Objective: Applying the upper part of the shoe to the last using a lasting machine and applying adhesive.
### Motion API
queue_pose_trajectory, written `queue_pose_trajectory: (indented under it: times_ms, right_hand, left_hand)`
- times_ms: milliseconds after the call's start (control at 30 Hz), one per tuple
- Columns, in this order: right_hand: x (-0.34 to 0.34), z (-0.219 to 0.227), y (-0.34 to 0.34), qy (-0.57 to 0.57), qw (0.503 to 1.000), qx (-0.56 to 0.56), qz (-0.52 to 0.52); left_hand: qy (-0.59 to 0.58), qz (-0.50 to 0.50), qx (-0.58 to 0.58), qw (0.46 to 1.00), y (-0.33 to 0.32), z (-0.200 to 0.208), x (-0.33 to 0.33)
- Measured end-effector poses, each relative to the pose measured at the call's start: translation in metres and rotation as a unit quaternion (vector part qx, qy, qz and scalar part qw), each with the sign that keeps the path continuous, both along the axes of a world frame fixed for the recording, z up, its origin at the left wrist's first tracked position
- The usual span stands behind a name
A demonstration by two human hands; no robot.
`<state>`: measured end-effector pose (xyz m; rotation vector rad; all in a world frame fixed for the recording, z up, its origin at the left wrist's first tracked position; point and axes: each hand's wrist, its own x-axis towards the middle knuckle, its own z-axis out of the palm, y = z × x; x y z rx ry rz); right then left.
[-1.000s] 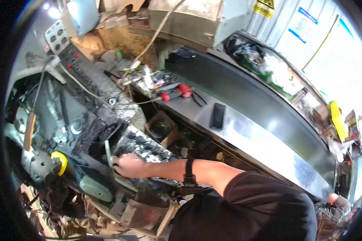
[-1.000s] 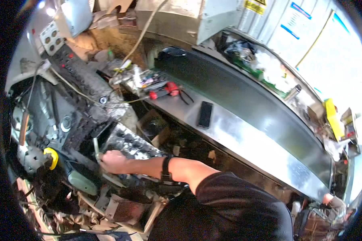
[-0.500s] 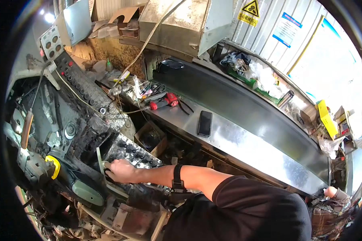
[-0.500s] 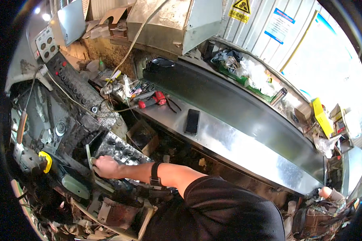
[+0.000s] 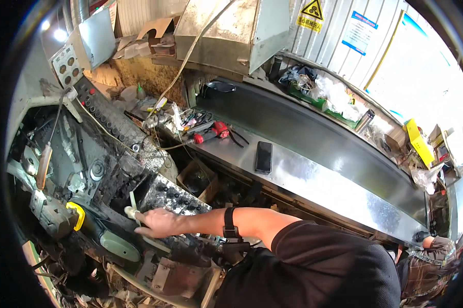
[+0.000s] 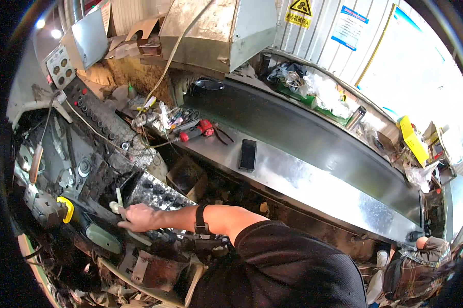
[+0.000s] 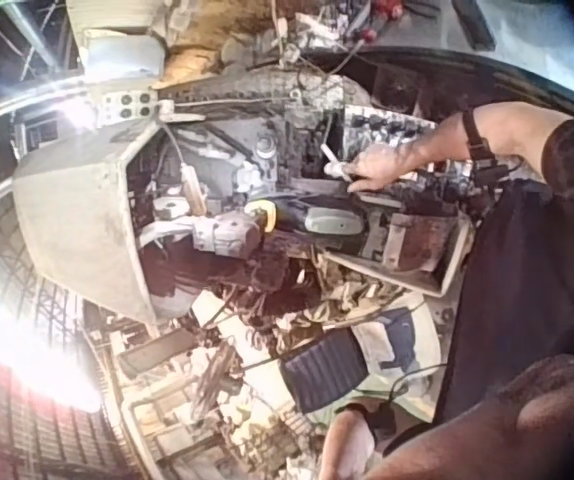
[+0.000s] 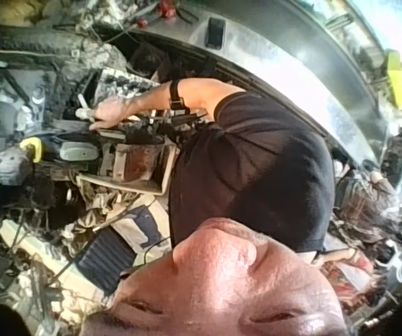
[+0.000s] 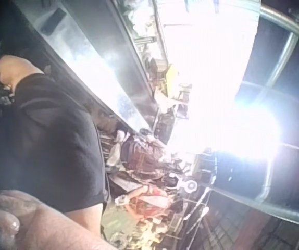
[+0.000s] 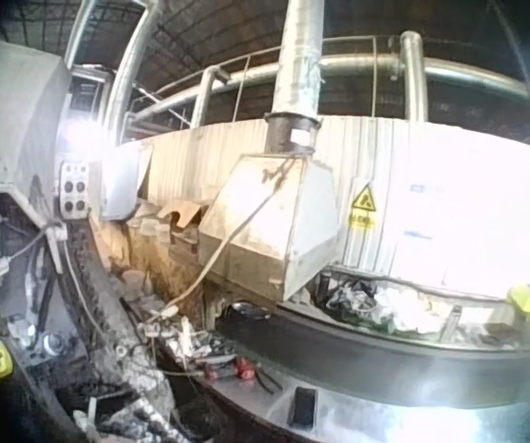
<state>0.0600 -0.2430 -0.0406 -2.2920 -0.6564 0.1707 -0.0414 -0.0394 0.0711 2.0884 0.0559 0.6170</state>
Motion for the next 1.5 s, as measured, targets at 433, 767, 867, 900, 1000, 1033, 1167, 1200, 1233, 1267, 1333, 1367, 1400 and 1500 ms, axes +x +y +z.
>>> queue_pose_trajectory:
  times_ms: [433, 767, 867, 900, 1000, 1033, 1167, 1200, 1233, 1267, 1333, 1367, 1400, 1500]
  right_hand:
    - [-0.037, 0.032, 0.084, -0.003, 0.995, 0.073, 0.071]
    - [-0.046, 0.027, 0.098, -0.029, 0.998, 0.058, 0.012]
    - [-0.041, 0.019, 0.097, -0.053, 0.995, 0.078, -0.015]
    - [-0.038, 0.017, 0.096, -0.070, 0.993, 0.094, -0.030]
    - [-0.046, 0.048, 0.082, -0.015, 0.986, 0.151, -0.071]
    - [-0.055, 0.078, 0.062, 0.110, 0.974, 0.191, -0.058]
    - [-0.058, 0.089, 0.003, 0.107, 0.882, 0.439, -0.134]
    - [-0.065, 0.090, -0.019, 0.183, 0.868, 0.438, -0.145]
    - [-0.082, 0.102, -0.047, 0.258, 0.849, 0.435, -0.152]
    - [-0.094, 0.098, -0.069, 0.257, 0.846, 0.435, -0.170]
    - [-0.121, 0.083, -0.115, 0.220, 0.835, 0.457, -0.213]
    - [-0.134, 0.075, -0.133, 0.189, 0.826, 0.476, -0.233]
    - [-0.152, 0.067, -0.157, 0.178, 0.802, 0.495, -0.281]
    - [-0.200, 0.050, -0.222, 0.200, 0.680, 0.582, -0.399]
  left_hand:
    - [-0.002, -0.028, -0.006, 1.000, 0.003, -0.002, 0.004]
    - [-0.009, -0.062, -0.017, 0.998, 0.000, -0.005, 0.001]
    - [-0.014, -0.078, -0.021, 0.997, -0.005, -0.006, 0.002]
    - [-0.015, -0.086, -0.020, 0.996, -0.009, -0.006, 0.002]
    - [-0.011, -0.094, -0.027, 0.995, -0.006, -0.014, 0.003]
    - [-0.012, -0.099, -0.027, 0.995, -0.007, -0.012, 0.002]
    - [-0.013, -0.135, -0.030, 0.990, -0.024, -0.009, 0.012]
    - [-0.011, -0.140, -0.032, 0.990, -0.024, -0.011, 0.014]
    - [-0.010, -0.144, -0.031, 0.989, -0.024, -0.010, 0.016]
    - [-0.009, -0.148, -0.030, 0.988, -0.026, -0.012, 0.018]
    - [-0.012, -0.164, -0.027, 0.986, -0.034, -0.008, 0.022]
    - [-0.011, -0.167, -0.024, 0.986, -0.036, -0.008, 0.022]
    - [-0.010, -0.178, -0.026, 0.984, -0.046, -0.012, 0.028]
    - [-0.010, -0.198, -0.019, 0.980, -0.072, -0.010, 0.039]
